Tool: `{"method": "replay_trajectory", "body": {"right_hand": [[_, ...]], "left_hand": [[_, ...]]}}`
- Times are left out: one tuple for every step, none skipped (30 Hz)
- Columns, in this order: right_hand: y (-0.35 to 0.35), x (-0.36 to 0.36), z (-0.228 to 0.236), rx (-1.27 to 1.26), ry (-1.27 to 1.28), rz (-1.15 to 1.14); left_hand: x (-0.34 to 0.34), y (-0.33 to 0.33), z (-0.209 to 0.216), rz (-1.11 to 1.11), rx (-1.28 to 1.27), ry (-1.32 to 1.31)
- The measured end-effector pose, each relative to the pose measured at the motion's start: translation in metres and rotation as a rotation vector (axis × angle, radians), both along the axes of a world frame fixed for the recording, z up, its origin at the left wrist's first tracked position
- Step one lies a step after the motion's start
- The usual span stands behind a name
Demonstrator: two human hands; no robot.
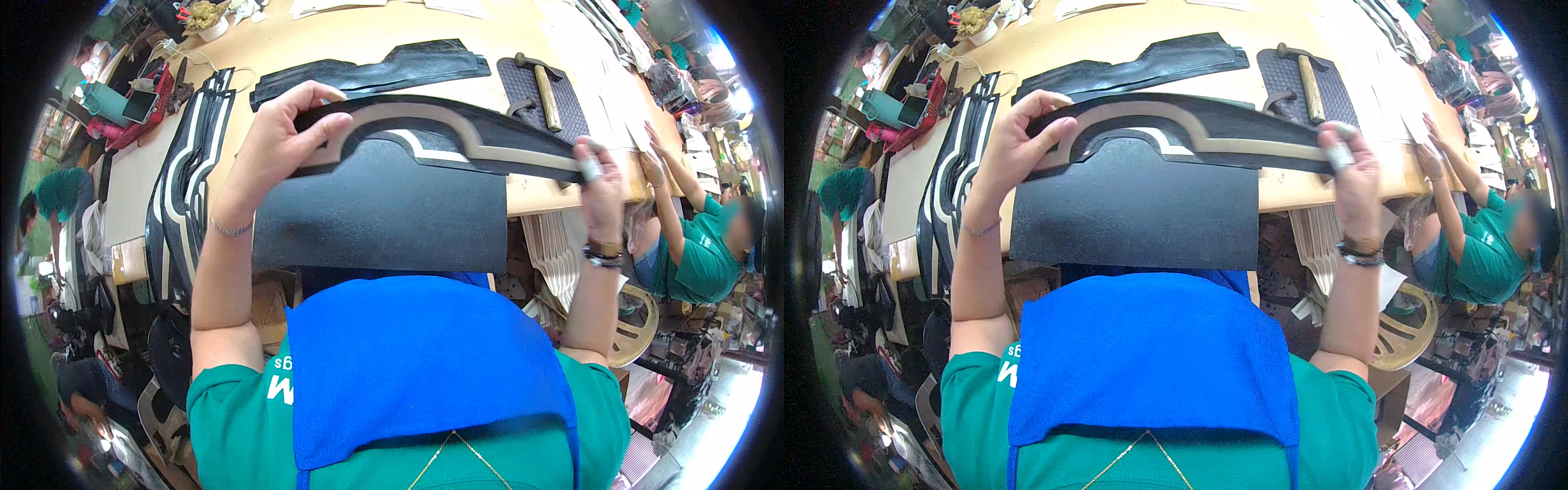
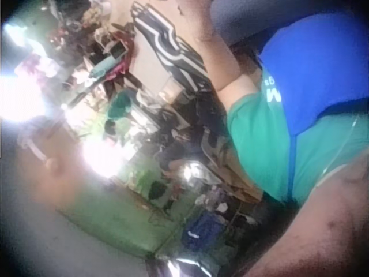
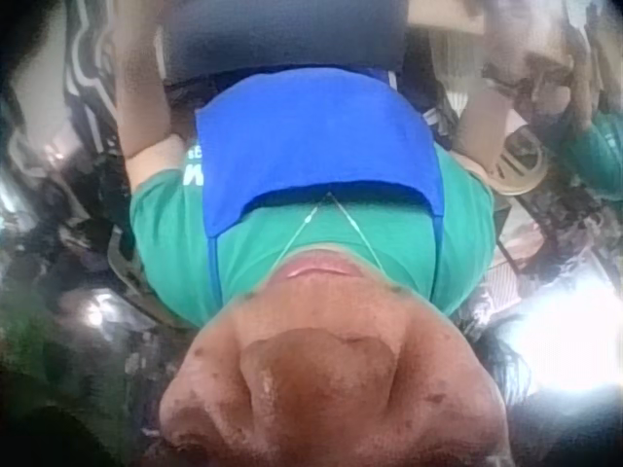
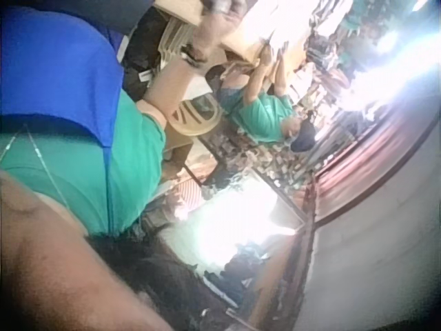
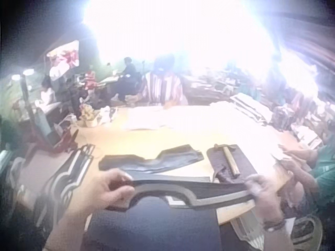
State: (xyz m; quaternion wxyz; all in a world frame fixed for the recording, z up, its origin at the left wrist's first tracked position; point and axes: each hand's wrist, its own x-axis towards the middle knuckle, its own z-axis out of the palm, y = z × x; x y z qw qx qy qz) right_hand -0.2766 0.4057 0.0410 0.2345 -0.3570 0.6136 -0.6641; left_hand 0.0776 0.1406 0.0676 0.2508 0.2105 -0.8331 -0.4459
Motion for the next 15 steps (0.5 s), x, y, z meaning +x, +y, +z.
{"method": "replay_trajectory", "body": {"right_hand": [[-0.007, 0.002, -0.017, 0.087, 0.045, 0.035], [-0.017, 0.002, -0.033, 0.184, 0.018, 0.103], [-0.027, 0.003, -0.043, 0.244, 0.024, 0.109], [-0.033, -0.014, -0.065, 0.264, 0.161, 0.062], [-0.031, -0.037, -0.084, 0.289, 0.302, 0.0], [-0.029, -0.055, -0.096, 0.386, 0.555, -0.074], [-0.025, -0.072, -0.104, 0.485, 0.811, -0.153], [-0.025, -0.077, -0.104, 0.58, 1.069, -0.224], [-0.023, -0.081, -0.105, 0.67, 1.064, -0.21], [-0.021, -0.083, -0.106, 0.76, 1.057, -0.195], [-0.018, -0.086, -0.107, 0.852, 1.05, -0.181], [-0.015, -0.092, -0.113, 0.798, 1.064, -0.158], [-0.012, -0.099, -0.113, 0.781, 1.057, -0.174], [-0.013, -0.098, -0.113, 0.76, 1.047, -0.183], [-0.014, -0.096, -0.112, 0.74, 1.035, -0.194]], "left_hand": [[0.0, -0.011, -0.009, 0.027, -0.078, -0.092], [0.002, -0.02, -0.024, 0.063, -0.16, -0.191], [0.004, -0.029, -0.043, 0.094, -0.24, -0.287], [0.006, -0.035, -0.065, 0.166, -0.433, -0.361], [0.003, -0.037, -0.083, 0.217, -0.619, -0.36], [0.002, -0.04, -0.1, 0.264, -0.674, -0.356], [0.001, -0.042, -0.112, 0.309, -0.728, -0.349], [0.001, -0.043, -0.115, 0.305, -0.728, -0.331], [0.002, -0.044, -0.117, 0.301, -0.728, -0.314], [0.003, -0.045, -0.119, 0.299, -0.729, -0.296], [0.002, -0.042, -0.116, 0.301, -0.743, -0.27], [0.0, -0.039, -0.112, 0.303, -0.758, -0.243], [-0.002, -0.037, -0.108, 0.304, -0.772, -0.216], [-0.001, -0.035, -0.105, 0.299, -0.717, -0.198], [-0.001, -0.035, -0.103, 0.291, -0.662, -0.179]]}}
